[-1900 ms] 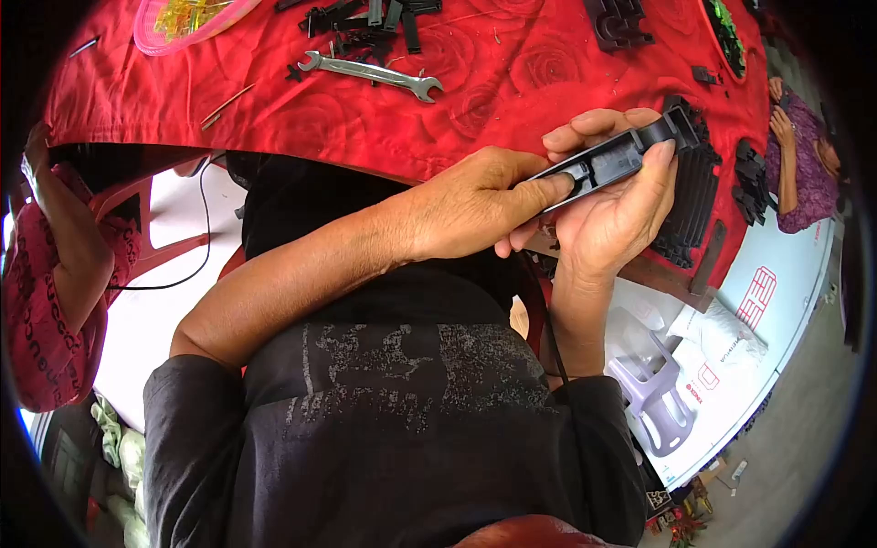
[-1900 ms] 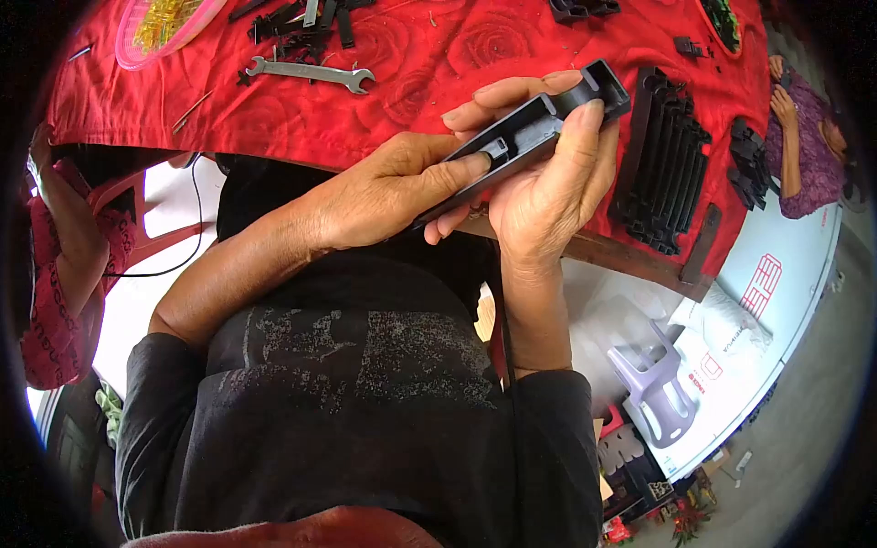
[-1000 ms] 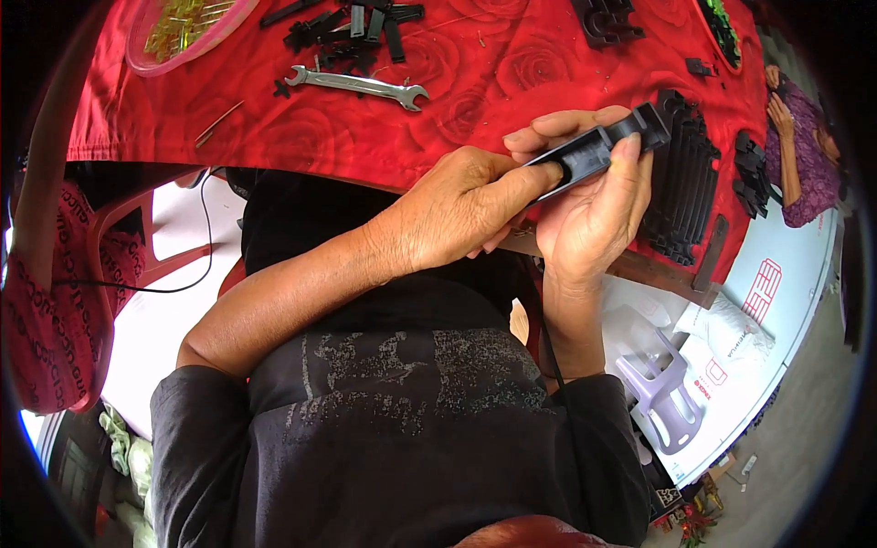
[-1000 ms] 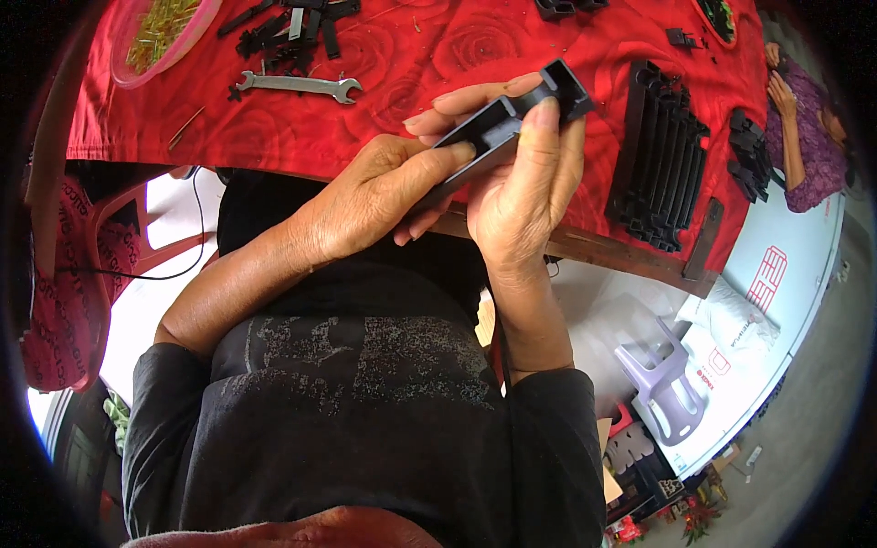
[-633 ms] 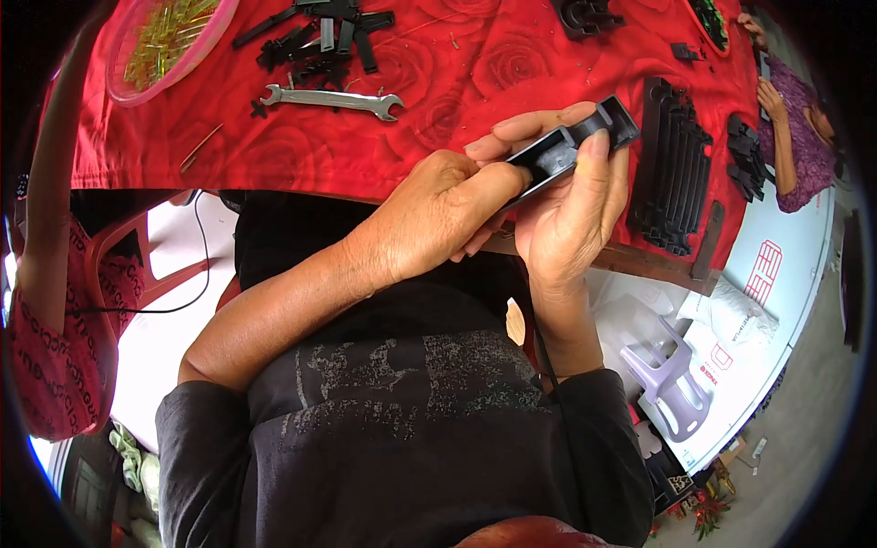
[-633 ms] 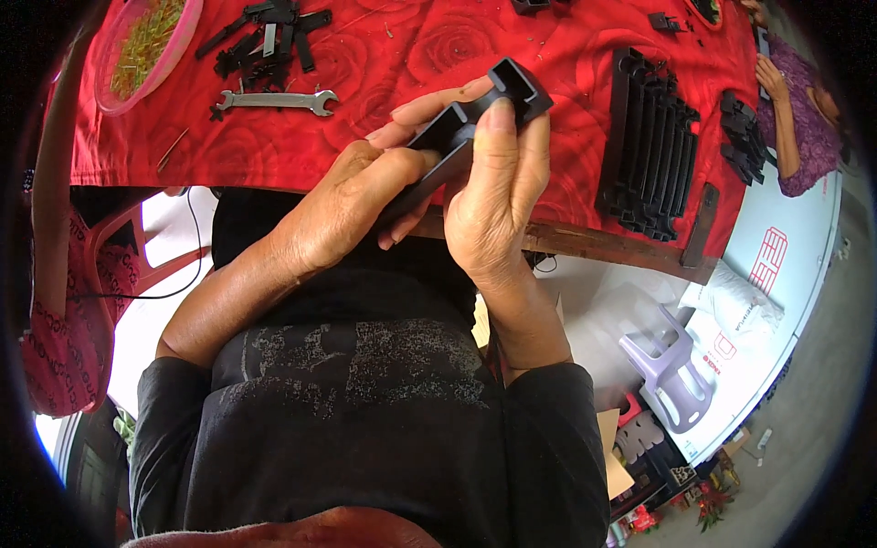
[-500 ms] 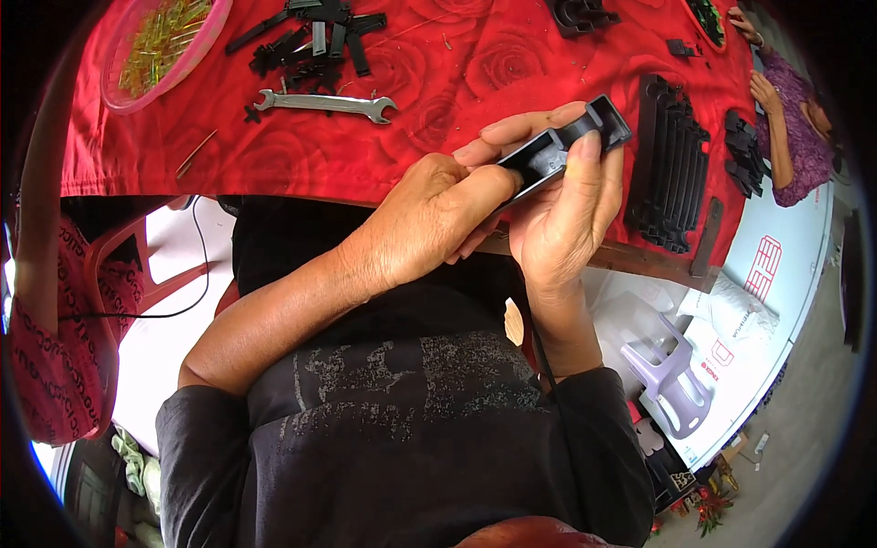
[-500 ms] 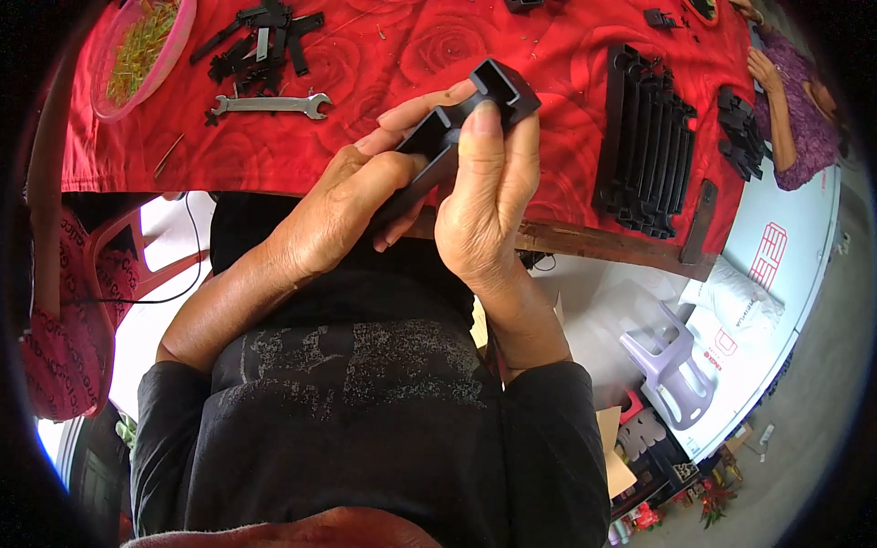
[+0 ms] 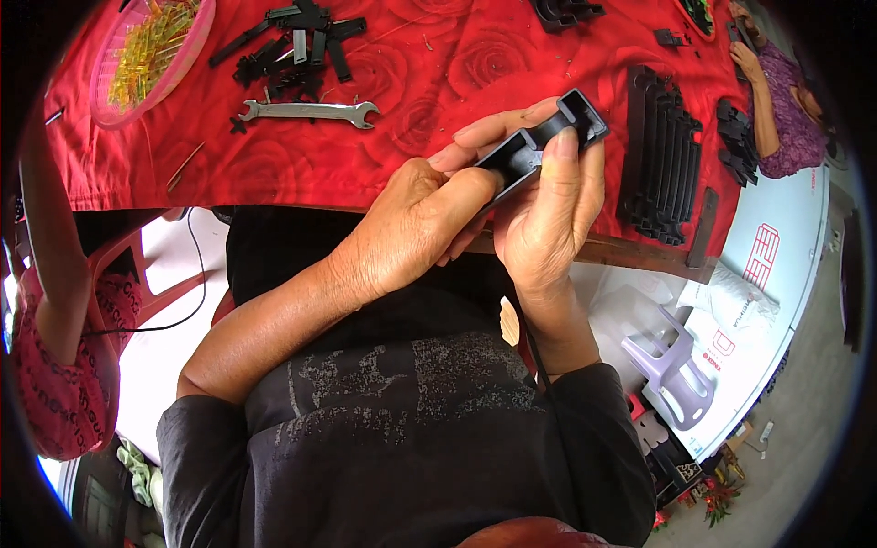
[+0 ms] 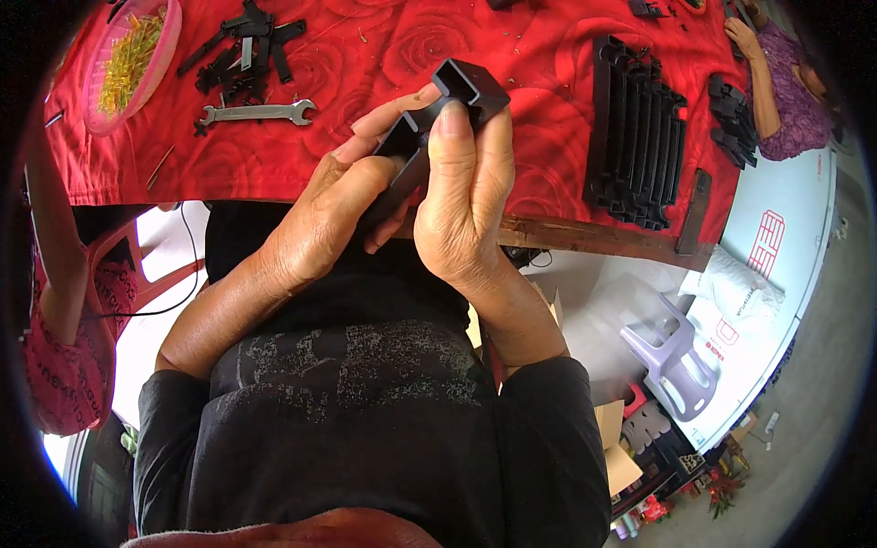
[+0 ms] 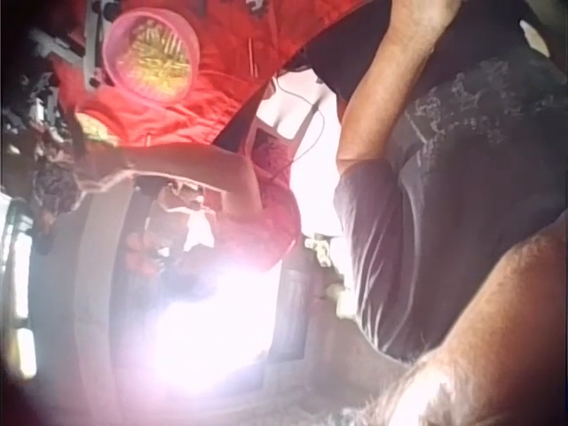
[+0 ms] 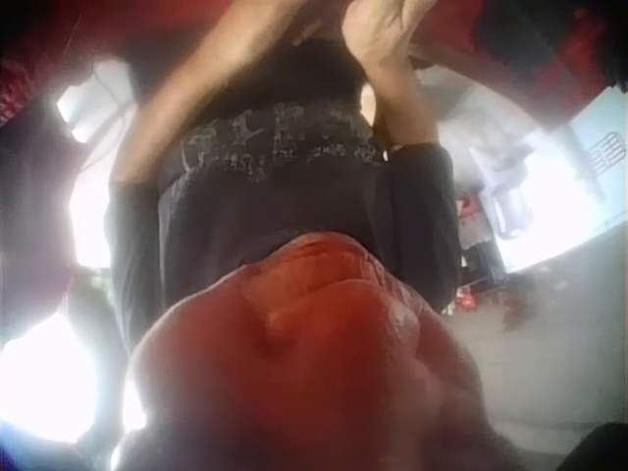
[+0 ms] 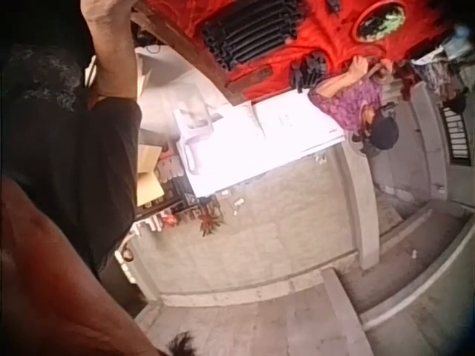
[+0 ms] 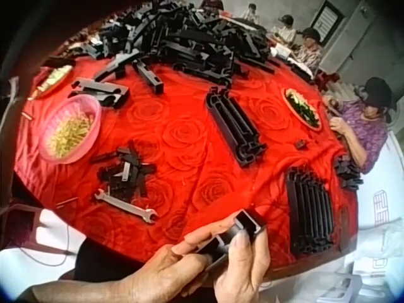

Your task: The person assembles black plastic parts by hand, inserting small plastic pins and connecting structural components on a table. A wrench is used to tighten the connections.

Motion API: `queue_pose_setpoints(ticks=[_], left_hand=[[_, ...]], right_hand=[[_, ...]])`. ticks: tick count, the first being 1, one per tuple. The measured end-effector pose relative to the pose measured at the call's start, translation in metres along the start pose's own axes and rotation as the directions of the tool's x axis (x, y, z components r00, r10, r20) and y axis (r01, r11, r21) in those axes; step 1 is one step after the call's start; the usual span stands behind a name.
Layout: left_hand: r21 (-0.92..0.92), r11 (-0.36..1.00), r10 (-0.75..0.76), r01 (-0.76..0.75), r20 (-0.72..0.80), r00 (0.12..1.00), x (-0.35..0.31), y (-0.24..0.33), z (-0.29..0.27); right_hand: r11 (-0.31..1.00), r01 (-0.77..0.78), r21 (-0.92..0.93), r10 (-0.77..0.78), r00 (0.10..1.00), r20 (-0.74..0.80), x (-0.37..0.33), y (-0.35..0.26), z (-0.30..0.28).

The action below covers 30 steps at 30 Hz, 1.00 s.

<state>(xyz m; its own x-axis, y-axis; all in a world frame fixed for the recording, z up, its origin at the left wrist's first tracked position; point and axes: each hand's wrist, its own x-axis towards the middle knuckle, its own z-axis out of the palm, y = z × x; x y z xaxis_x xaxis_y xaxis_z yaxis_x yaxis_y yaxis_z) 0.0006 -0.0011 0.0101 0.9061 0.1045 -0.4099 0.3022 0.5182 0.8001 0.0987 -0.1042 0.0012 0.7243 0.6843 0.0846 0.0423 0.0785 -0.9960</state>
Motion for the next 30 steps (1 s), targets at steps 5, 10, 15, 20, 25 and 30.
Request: queue_pose_setpoints(ticks=[5,10,15,20,25,30], left_hand=[[-0.041,0.997,0.062,-0.061,0.021,0.998,-0.002,0.001,0.001],[-0.195,0.977,0.091,-0.092,-0.014,0.996,-0.008,0.007,0.007],[-0.200,0.947,0.240,-0.250,-0.075,0.968,-0.002,-0.005,0.011],[-0.014,0.993,0.118,-0.119,-0.029,0.993,-0.002,-0.016,0.000],[0.038,0.992,0.114,-0.116,0.063,0.992,-0.013,-0.006,-0.003],[-0.009,0.995,0.097,-0.096,0.045,0.994,-0.013,-0.009,-0.002]], right_hand=[[0.997,0.031,-0.066,-0.031,0.999,0.009,-0.001,0.000,-0.001],[0.989,-0.009,-0.148,0.009,1.000,-0.003,-0.005,-0.005,0.006],[0.999,0.044,0.025,-0.044,0.999,-0.017,-0.001,0.002,0.003],[0.948,-0.065,0.312,0.065,0.998,0.011,0.002,-0.012,0.006],[0.951,-0.094,0.293,0.095,0.995,0.009,0.001,-0.011,0.001],[0.947,-0.091,0.307,0.093,0.996,0.008,0.001,-0.010,0.000]])
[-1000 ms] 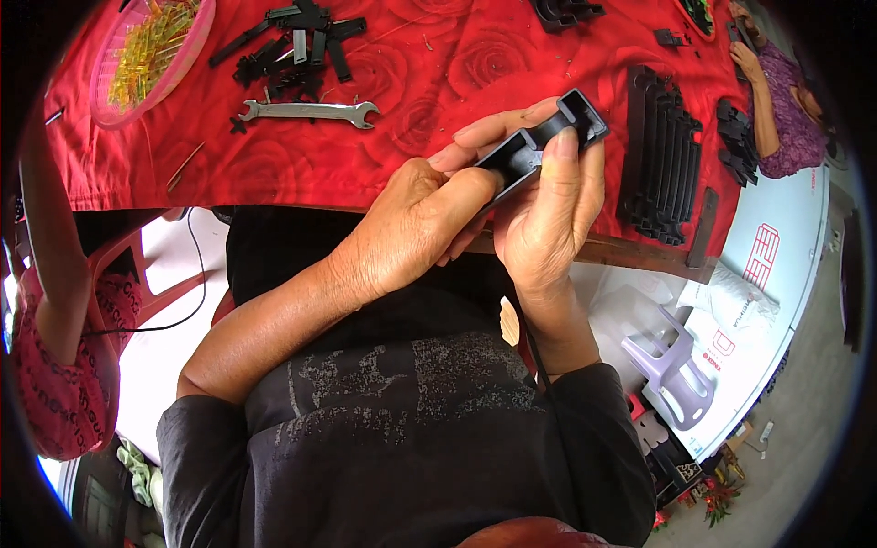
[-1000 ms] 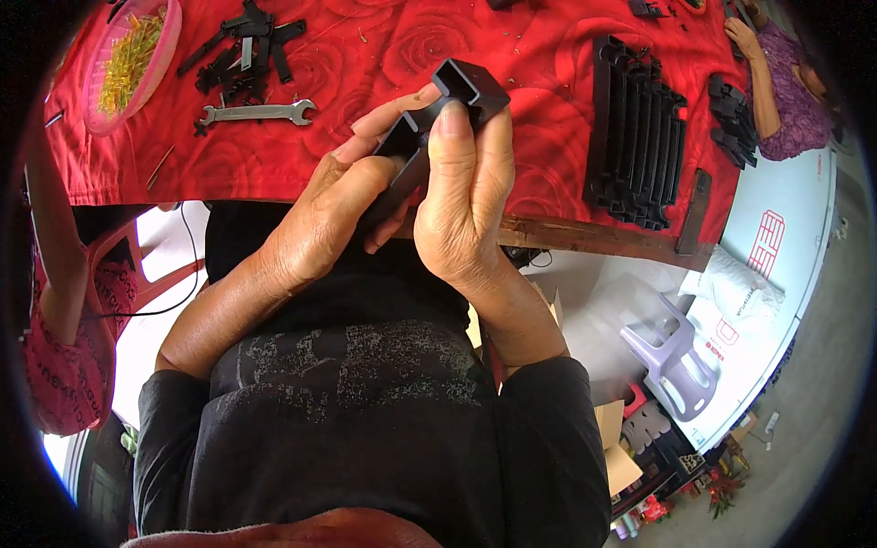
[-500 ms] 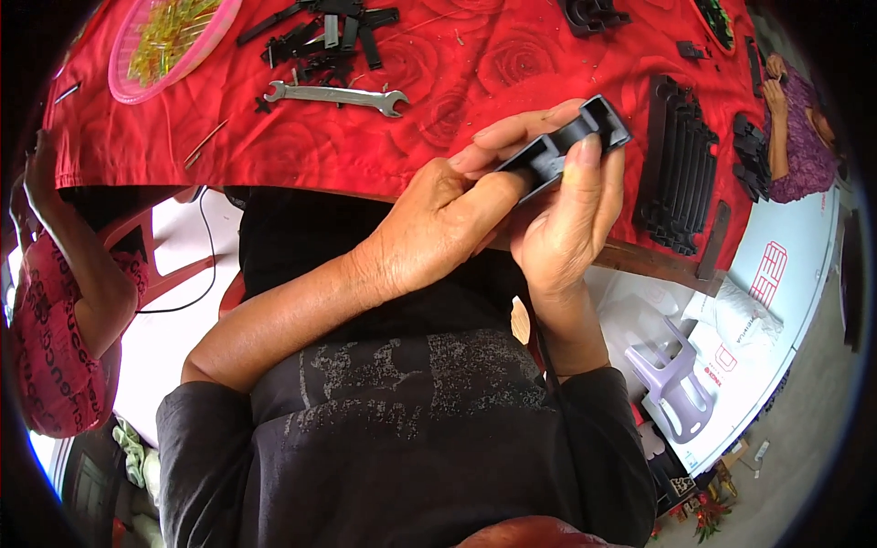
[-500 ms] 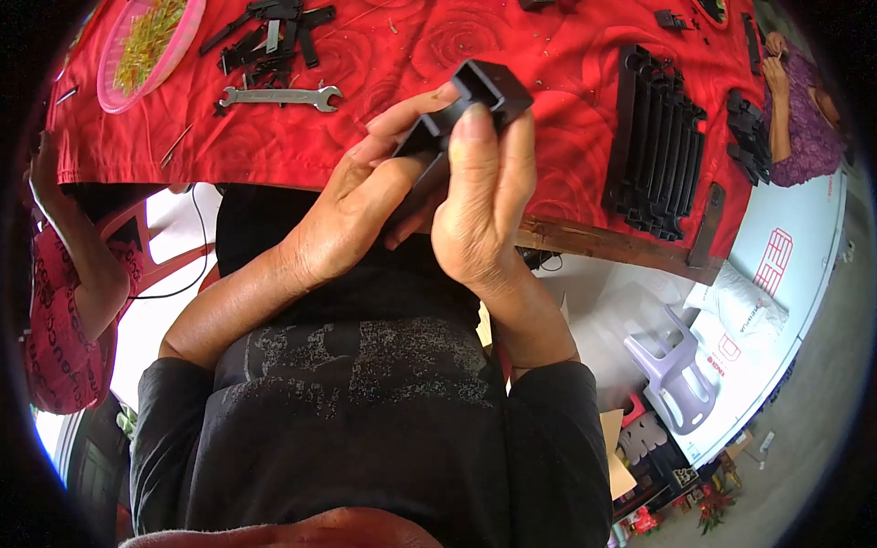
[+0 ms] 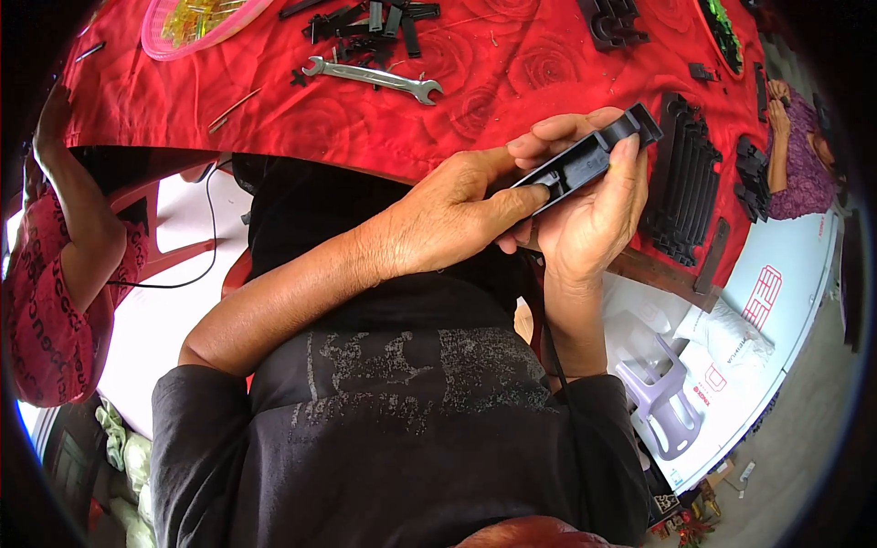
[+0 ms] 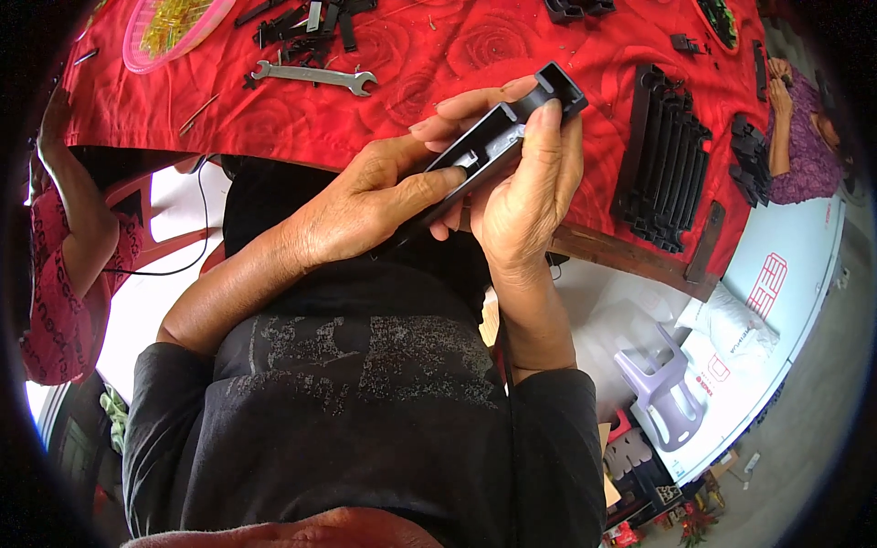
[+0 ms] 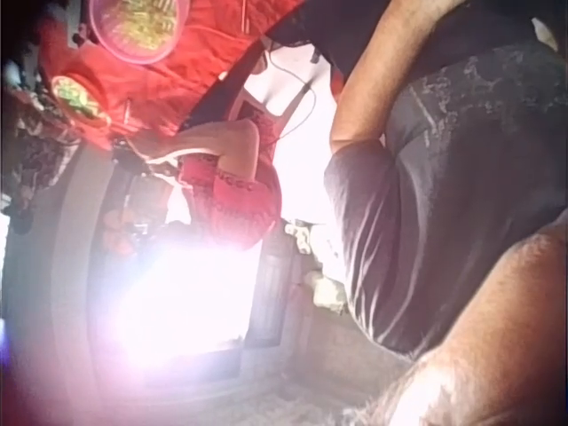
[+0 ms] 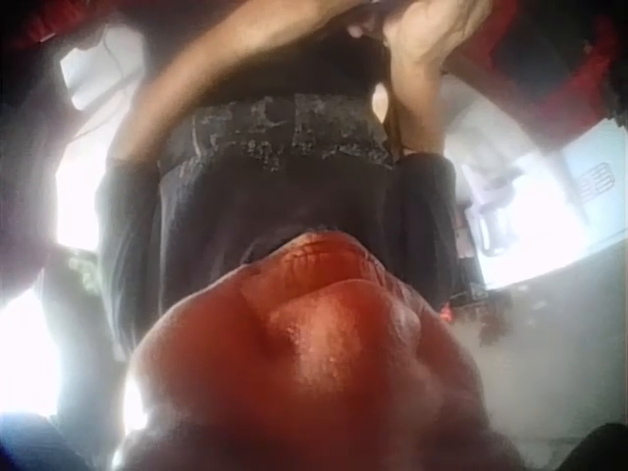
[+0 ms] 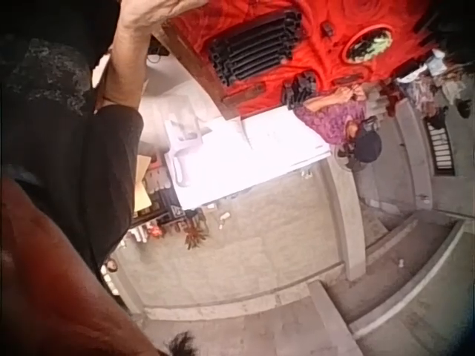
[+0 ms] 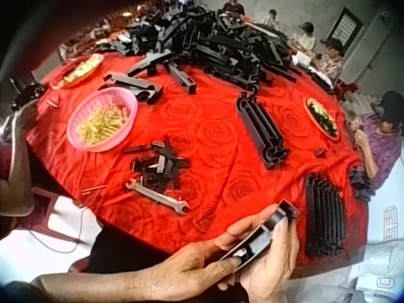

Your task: The person assembles black plastic parts by hand, inserting small plastic pins and connecting structural components on a table. A wrench is used to tighten the connections.

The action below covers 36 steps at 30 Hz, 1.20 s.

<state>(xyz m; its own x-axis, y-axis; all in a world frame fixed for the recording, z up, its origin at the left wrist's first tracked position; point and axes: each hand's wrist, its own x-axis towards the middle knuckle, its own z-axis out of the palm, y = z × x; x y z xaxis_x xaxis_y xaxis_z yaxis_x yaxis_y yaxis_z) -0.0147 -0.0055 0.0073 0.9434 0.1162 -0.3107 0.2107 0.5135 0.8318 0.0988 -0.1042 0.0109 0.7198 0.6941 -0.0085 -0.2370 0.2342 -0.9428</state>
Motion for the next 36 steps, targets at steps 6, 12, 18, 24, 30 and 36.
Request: queue_pose_setpoints(ticks=[6,12,18,24,30,36], left_hand=[[0.010,1.000,-0.011,0.011,0.004,1.000,0.000,0.003,0.000],[0.034,0.999,-0.019,0.019,0.000,1.000,0.002,0.002,-0.001],[0.068,0.997,-0.029,0.030,-0.006,1.000,0.004,0.006,-0.001],[0.284,0.958,0.069,-0.037,-0.102,0.992,0.006,0.005,-0.005],[0.672,0.735,0.259,-0.091,-0.154,0.953,0.004,0.012,-0.005],[0.701,0.633,0.549,-0.328,-0.108,0.829,0.003,0.009,-0.007]], right_hand=[[1.000,-0.016,0.010,0.016,1.000,-0.007,0.002,0.000,-0.004],[1.000,-0.012,0.001,0.012,0.999,-0.051,0.005,0.000,-0.001],[0.999,-0.014,-0.041,0.012,0.998,-0.066,0.007,0.000,-0.001],[1.000,-0.006,-0.019,0.005,0.997,-0.071,0.010,0.001,-0.002],[0.998,0.003,-0.056,-0.007,0.997,-0.071,0.009,0.001,-0.004],[0.996,-0.016,-0.088,0.002,0.987,-0.161,0.013,0.000,-0.007]])
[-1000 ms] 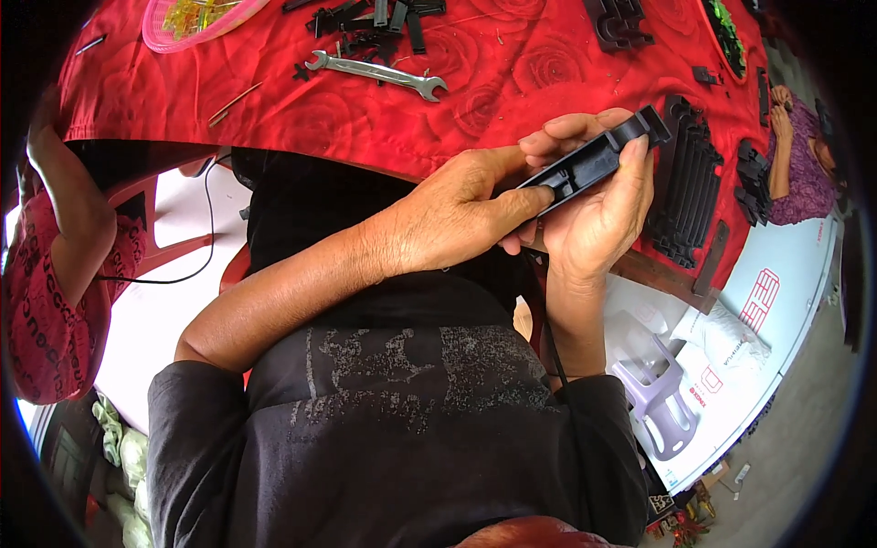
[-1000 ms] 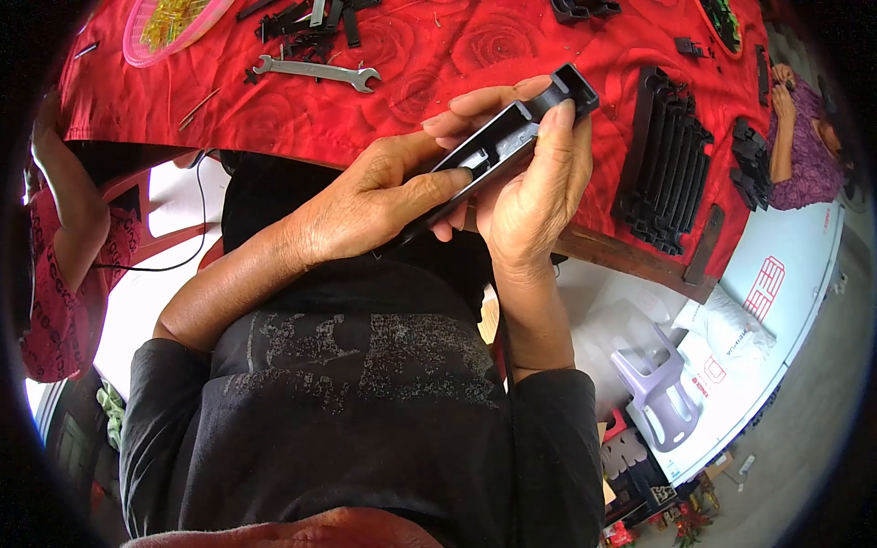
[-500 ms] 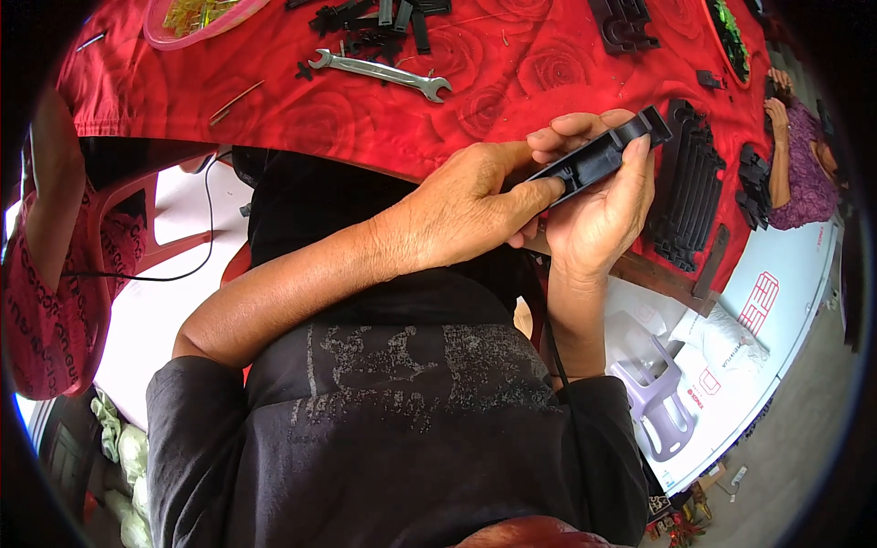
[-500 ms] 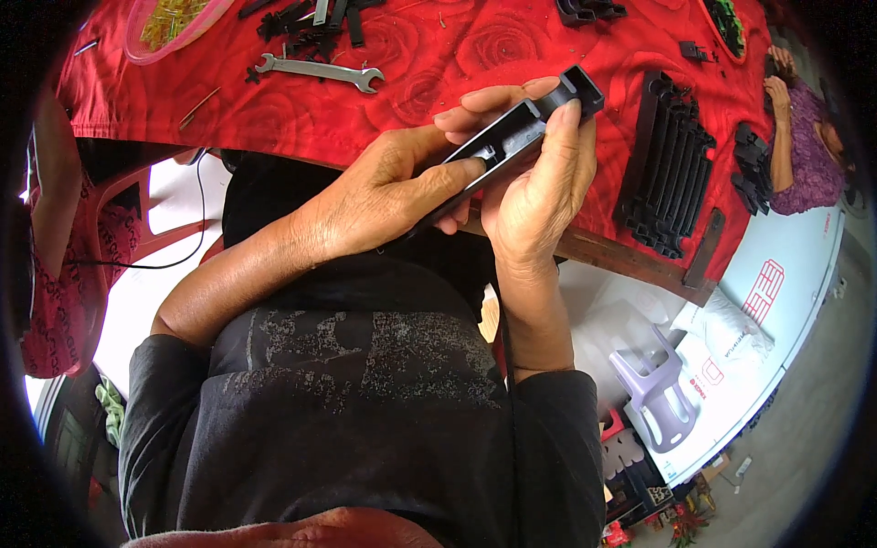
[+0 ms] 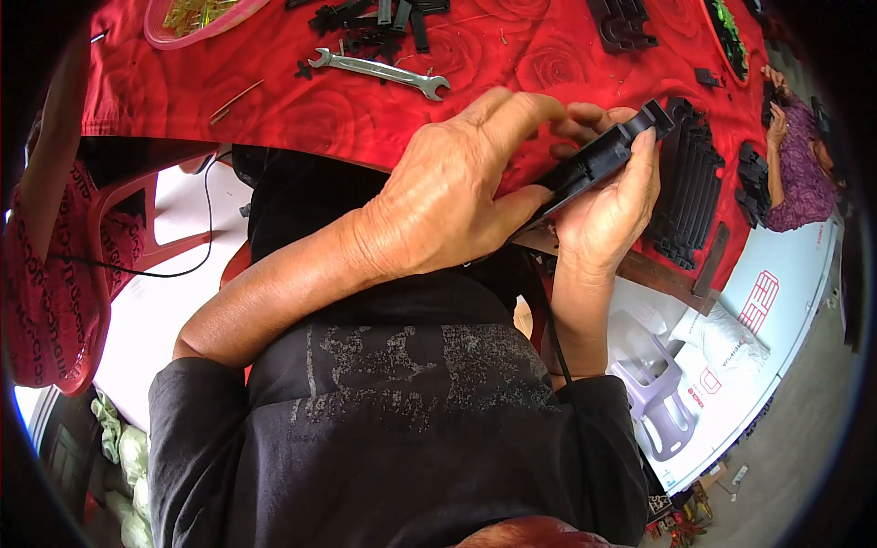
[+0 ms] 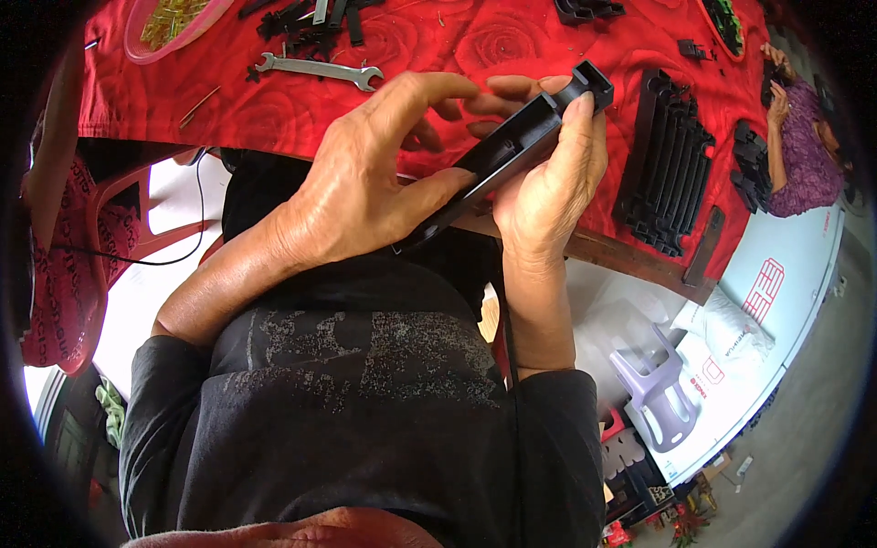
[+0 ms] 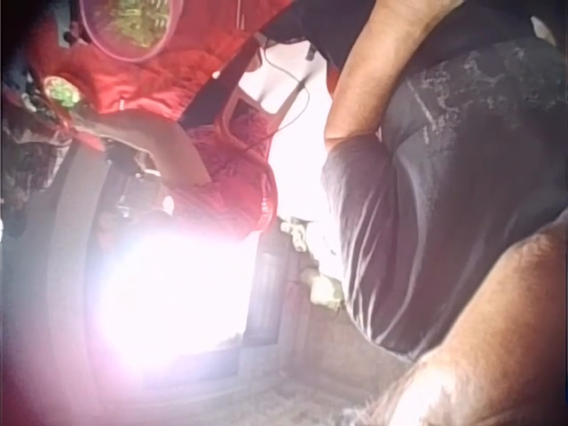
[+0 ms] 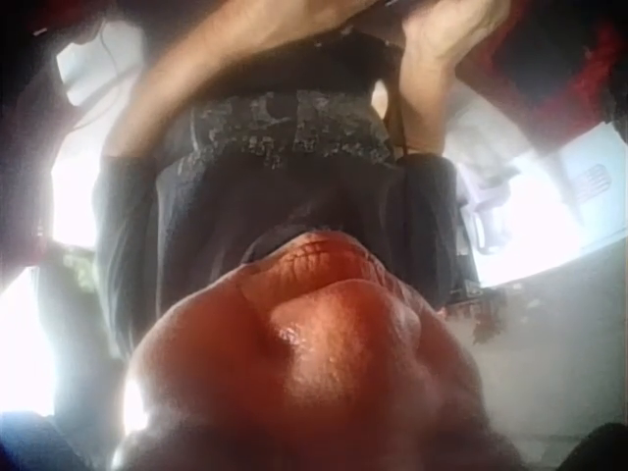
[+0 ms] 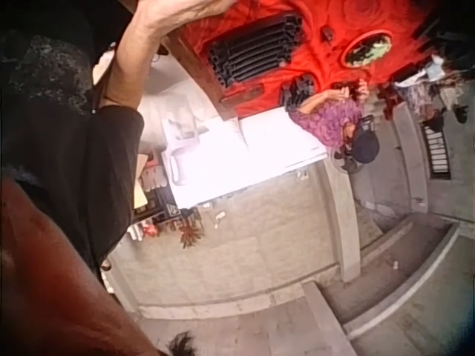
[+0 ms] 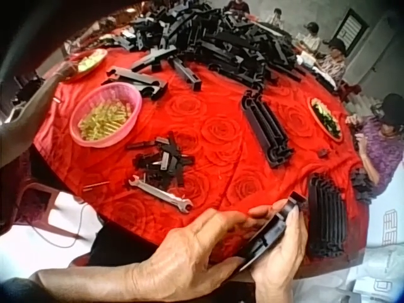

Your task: The person assembles black plastic parts by hand, inserting small plastic pins and connecting structural components on a table. A wrench is used to tighten the connections.

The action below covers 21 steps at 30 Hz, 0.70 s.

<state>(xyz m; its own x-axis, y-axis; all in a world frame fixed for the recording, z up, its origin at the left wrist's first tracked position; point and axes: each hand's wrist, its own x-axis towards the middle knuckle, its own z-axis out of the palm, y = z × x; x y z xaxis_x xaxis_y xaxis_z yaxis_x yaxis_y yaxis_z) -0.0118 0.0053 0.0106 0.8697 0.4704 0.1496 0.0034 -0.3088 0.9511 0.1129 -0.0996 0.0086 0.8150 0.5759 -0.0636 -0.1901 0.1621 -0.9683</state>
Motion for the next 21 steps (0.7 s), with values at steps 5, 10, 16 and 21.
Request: queue_pose_setpoints(ticks=[5,10,16,21], left_hand=[[0.270,0.932,0.217,-0.240,0.113,0.970,-0.002,0.003,0.000],[0.350,0.910,0.177,-0.223,0.159,0.971,0.001,0.006,0.002],[0.325,0.918,0.185,-0.227,0.156,0.970,0.000,0.003,0.002],[0.253,0.944,0.173,-0.212,0.169,0.970,-0.001,0.001,0.003]], right_hand=[[0.999,-0.018,0.028,0.019,1.000,-0.021,0.002,0.001,0.002],[0.998,-0.015,-0.056,0.017,1.000,0.023,-0.002,-0.001,0.003],[0.999,-0.037,0.012,0.037,0.998,0.041,0.001,0.006,0.001],[0.999,0.033,-0.041,-0.031,0.998,0.049,0.006,0.009,-0.008]])
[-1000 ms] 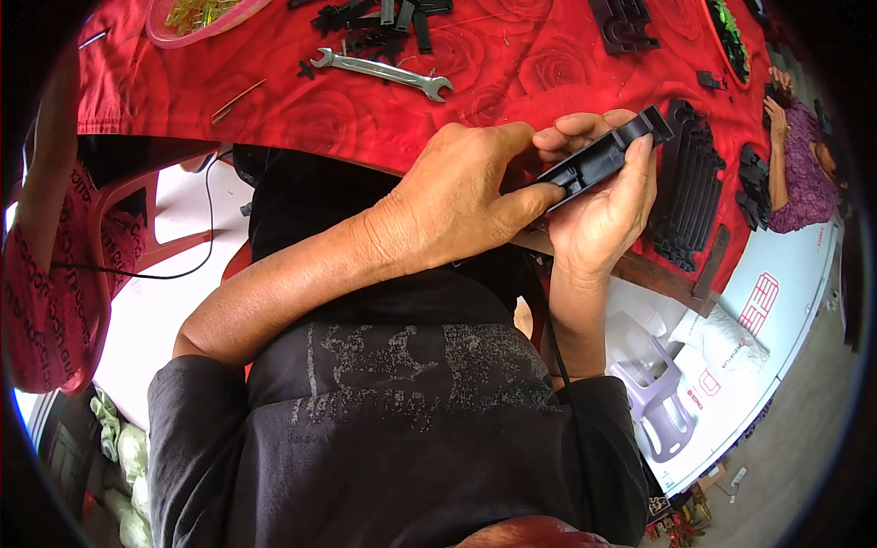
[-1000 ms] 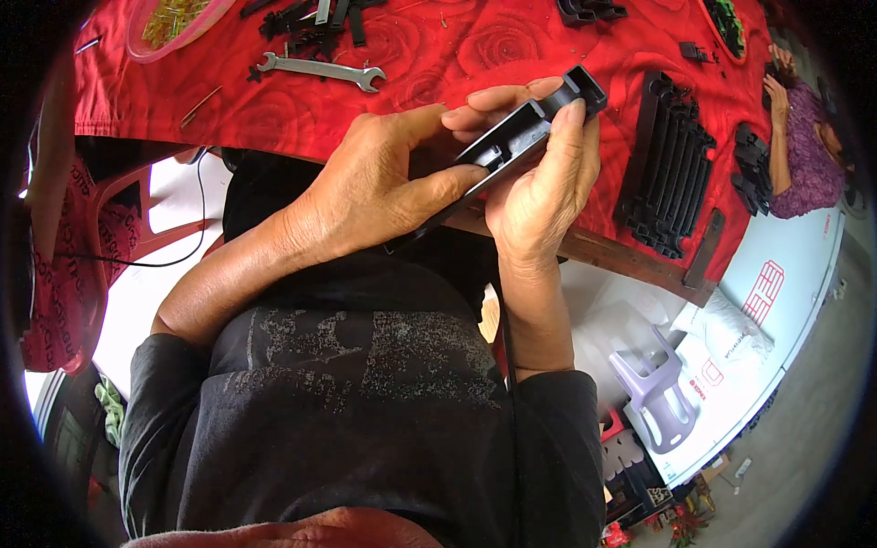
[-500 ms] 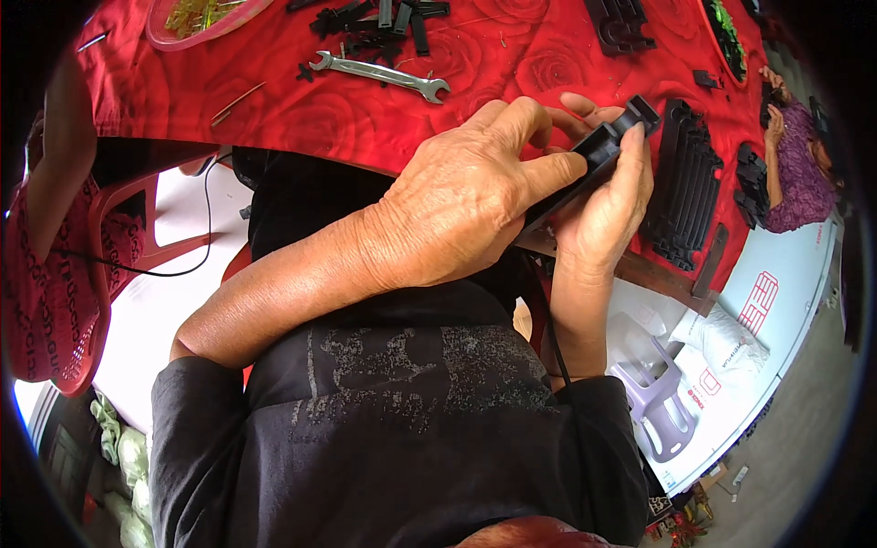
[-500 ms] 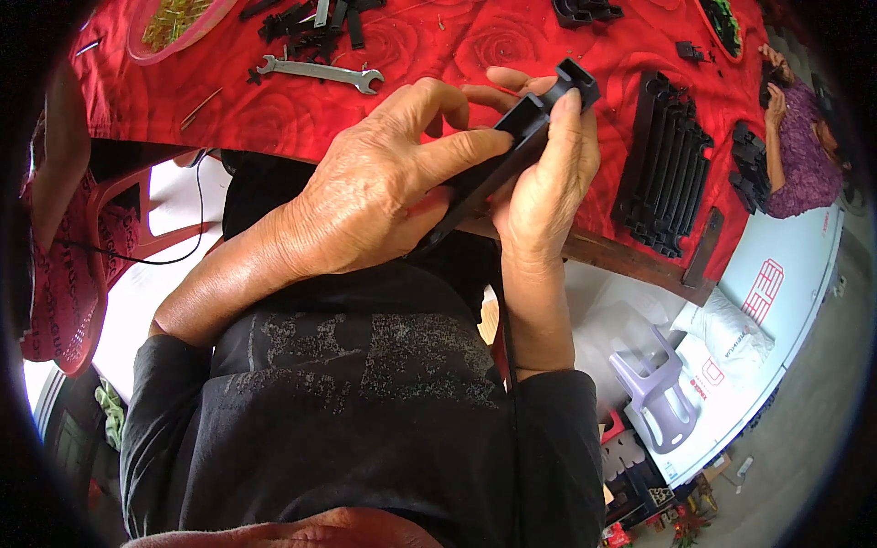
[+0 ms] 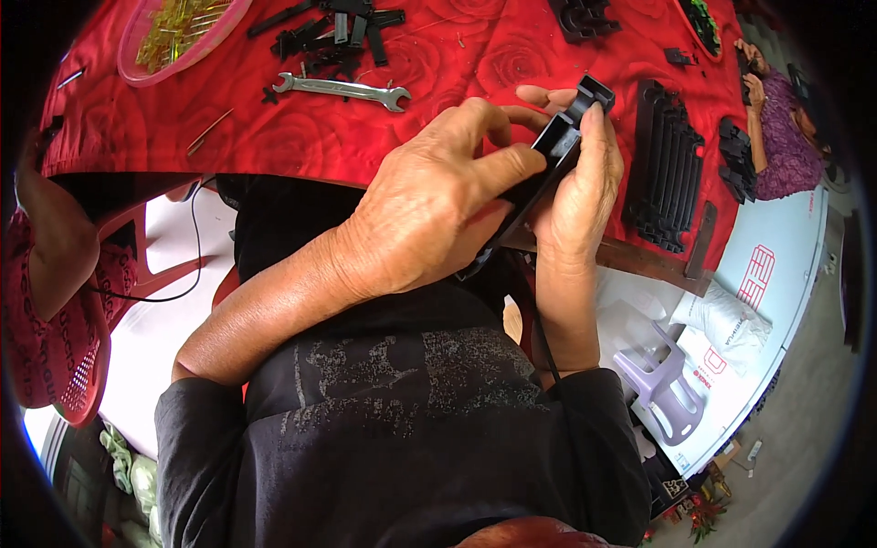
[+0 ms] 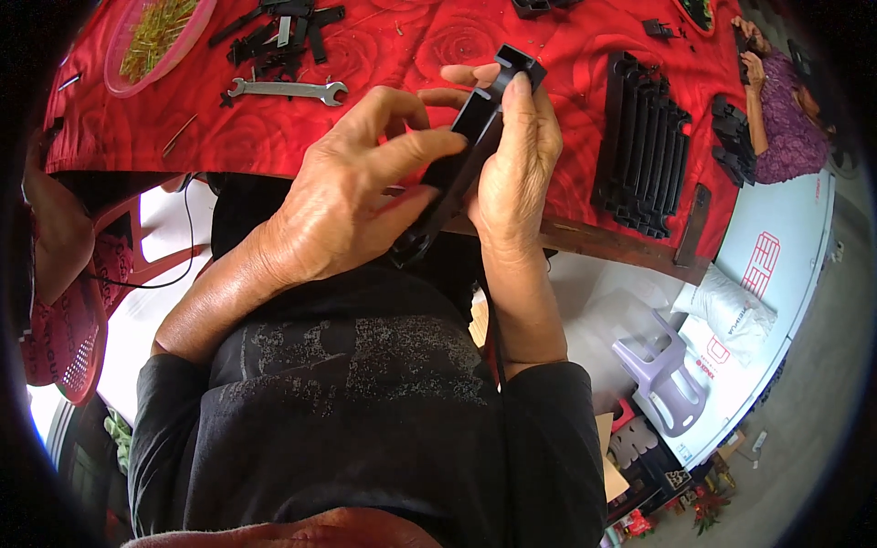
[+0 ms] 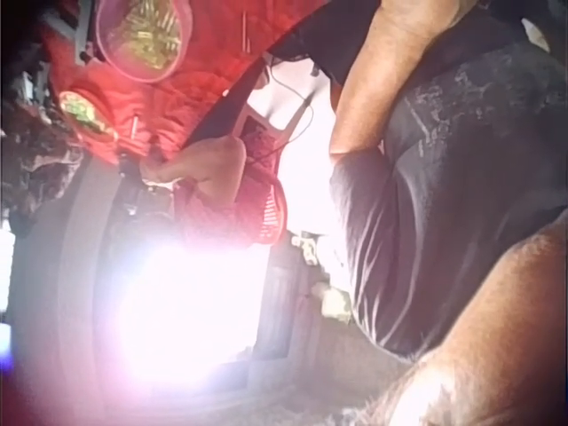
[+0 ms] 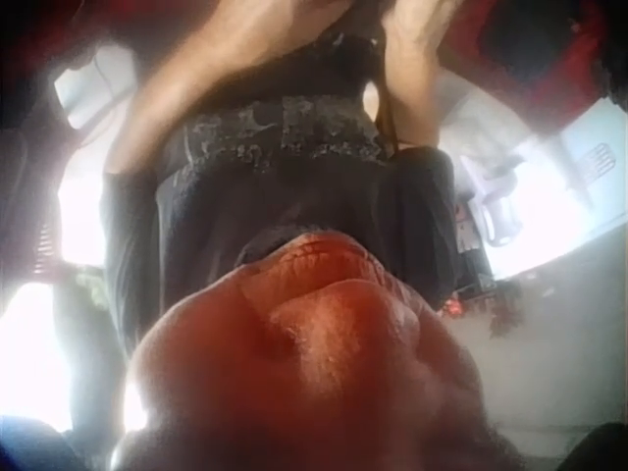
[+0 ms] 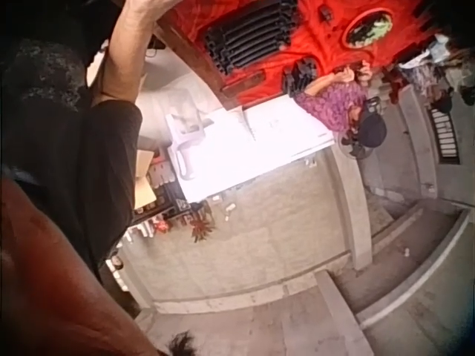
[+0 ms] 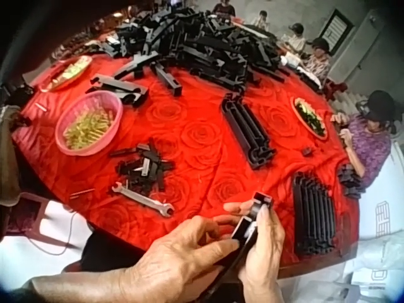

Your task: The person assembles black plastic parts by hand, inserting small plastic pins and connecting structural components on a table. A wrench is used to tighten the connections.

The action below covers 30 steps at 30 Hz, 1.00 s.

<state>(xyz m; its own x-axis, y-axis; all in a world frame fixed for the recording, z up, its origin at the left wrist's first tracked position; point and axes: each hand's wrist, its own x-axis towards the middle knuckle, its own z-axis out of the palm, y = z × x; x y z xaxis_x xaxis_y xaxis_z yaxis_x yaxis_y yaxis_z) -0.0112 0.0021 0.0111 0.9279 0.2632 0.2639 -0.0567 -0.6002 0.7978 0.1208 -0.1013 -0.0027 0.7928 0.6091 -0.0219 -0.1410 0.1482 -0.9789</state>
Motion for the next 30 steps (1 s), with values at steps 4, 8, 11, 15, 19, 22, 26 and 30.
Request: queue_pose_setpoints(ticks=[4,8,11,15,19,22,26,30], left_hand=[[-0.212,0.956,-0.193,0.202,0.065,0.979,-0.005,0.003,-0.007],[-0.371,0.807,-0.322,0.459,0.375,0.869,-0.003,0.009,-0.007],[-0.432,0.803,-0.283,0.412,0.332,0.900,-0.006,0.006,0.006],[-0.349,0.837,-0.352,0.421,0.246,0.903,0.004,0.005,0.004],[-0.373,0.897,-0.209,0.237,0.114,0.971,0.007,-0.001,0.022],[-0.309,0.946,-0.096,0.101,0.033,0.995,0.006,-0.005,0.025],[-0.237,0.965,-0.113,0.115,0.025,0.993,0.006,-0.019,0.022],[-0.269,0.956,-0.118,0.121,0.027,0.993,0.004,-0.030,0.021]], right_hand=[[0.994,-0.075,0.081,0.082,0.993,-0.090,0.006,-0.008,-0.008],[0.978,-0.126,0.164,0.149,0.979,-0.140,0.011,0.001,-0.018],[0.944,-0.095,0.315,0.134,0.985,-0.107,0.008,0.007,-0.013],[0.998,0.015,-0.059,-0.023,0.992,-0.126,0.000,0.001,0.008],[0.998,0.013,-0.067,-0.022,0.991,-0.134,-0.002,0.003,-0.001],[0.992,0.028,-0.123,-0.048,0.987,-0.156,0.009,-0.003,-0.028],[0.842,0.057,-0.537,-0.093,0.995,-0.039,0.024,-0.013,-0.078],[0.454,0.175,-0.874,-0.246,0.967,0.066,0.031,-0.012,-0.104]])
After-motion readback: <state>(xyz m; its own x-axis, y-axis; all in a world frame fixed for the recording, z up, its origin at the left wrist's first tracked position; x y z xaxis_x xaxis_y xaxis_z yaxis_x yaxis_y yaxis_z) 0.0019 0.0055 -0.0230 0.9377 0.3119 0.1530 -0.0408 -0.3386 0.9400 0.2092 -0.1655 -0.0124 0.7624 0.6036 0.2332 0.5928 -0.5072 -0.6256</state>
